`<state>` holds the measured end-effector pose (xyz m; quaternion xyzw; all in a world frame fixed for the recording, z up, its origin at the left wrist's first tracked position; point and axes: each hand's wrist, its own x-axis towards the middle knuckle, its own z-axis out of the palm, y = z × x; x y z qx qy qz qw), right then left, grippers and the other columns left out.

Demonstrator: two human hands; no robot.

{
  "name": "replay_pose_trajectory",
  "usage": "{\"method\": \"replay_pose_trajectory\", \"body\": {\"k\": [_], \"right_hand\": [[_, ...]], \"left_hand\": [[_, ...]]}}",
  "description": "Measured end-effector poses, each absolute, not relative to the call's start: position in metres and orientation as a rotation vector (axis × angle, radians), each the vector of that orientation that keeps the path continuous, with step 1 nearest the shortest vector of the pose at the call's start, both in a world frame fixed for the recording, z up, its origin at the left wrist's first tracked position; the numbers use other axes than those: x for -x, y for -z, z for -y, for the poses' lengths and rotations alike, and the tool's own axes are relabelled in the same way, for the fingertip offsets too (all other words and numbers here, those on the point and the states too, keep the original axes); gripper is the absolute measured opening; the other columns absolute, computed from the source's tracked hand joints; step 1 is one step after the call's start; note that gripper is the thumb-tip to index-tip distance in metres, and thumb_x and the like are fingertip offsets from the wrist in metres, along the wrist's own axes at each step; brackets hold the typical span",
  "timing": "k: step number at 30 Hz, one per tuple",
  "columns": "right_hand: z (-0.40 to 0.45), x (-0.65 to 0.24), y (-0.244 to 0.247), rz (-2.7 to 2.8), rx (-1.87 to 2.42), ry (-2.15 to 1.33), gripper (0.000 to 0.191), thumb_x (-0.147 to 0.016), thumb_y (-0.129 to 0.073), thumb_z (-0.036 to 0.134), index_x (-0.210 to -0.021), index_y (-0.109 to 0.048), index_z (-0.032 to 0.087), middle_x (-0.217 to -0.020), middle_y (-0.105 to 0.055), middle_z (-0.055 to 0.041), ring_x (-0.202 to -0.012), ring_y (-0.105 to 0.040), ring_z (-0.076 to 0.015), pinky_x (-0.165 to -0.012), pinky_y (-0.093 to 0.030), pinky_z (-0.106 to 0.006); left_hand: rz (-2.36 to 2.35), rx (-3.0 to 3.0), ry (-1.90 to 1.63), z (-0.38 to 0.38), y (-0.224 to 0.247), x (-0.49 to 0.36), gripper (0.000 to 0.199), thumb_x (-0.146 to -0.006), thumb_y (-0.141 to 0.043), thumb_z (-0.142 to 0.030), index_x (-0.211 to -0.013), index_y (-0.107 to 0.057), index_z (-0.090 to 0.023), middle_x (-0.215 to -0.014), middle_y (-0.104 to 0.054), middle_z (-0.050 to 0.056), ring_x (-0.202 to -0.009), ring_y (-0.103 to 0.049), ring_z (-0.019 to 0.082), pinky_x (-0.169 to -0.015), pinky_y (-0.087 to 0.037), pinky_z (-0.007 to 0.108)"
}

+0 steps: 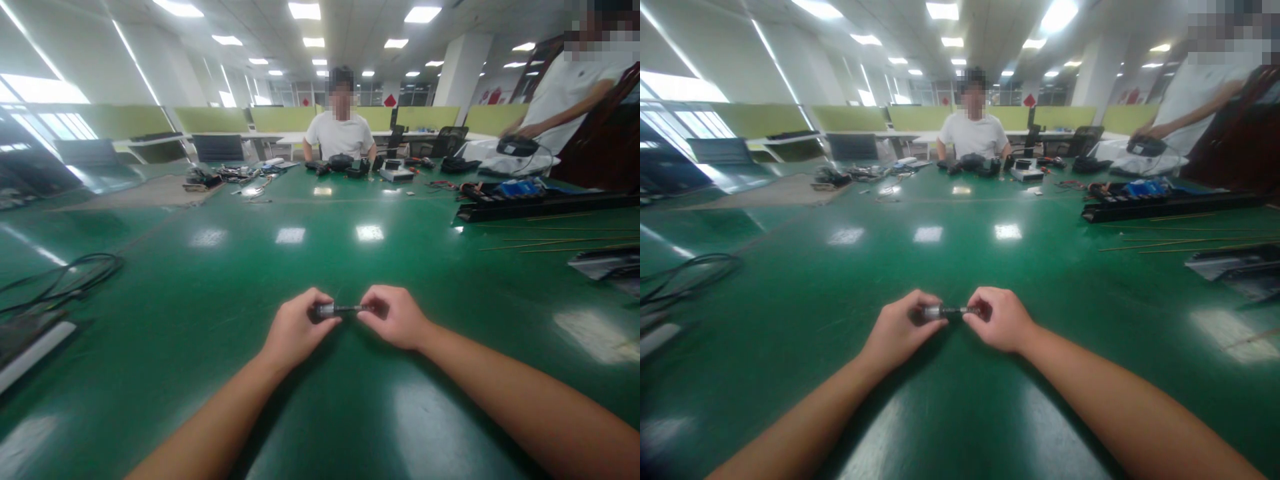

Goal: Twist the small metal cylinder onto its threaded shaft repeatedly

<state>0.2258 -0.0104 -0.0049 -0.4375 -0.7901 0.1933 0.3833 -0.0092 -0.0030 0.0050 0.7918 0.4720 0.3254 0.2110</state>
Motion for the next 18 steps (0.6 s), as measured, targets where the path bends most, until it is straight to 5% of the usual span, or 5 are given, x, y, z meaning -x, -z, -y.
{"method": "replay_pose_trajectory", "body": {"k": [18], "right_hand": [[0.0109, -0.2253, 0.0039, 1.970, 1.128, -0.524, 0.007, -0.079, -0.070, 0.023, -0.080, -0.065, 0.018, -0.072, -0.066, -0.0018, -0.065, -0.060, -0.0155, -0.063, -0.045, -0.026]], "left_hand": [[-1.531, -2.102, -1.100, -0.0040, -0.0126, 0.0131, 0.034, -0.074, -0.079, -0.040, -0.100, -0.067, -0.021, -0.096, -0.071, 0.004, -0.087, -0.066, 0.022, -0.080, -0.052, 0.032]]}}
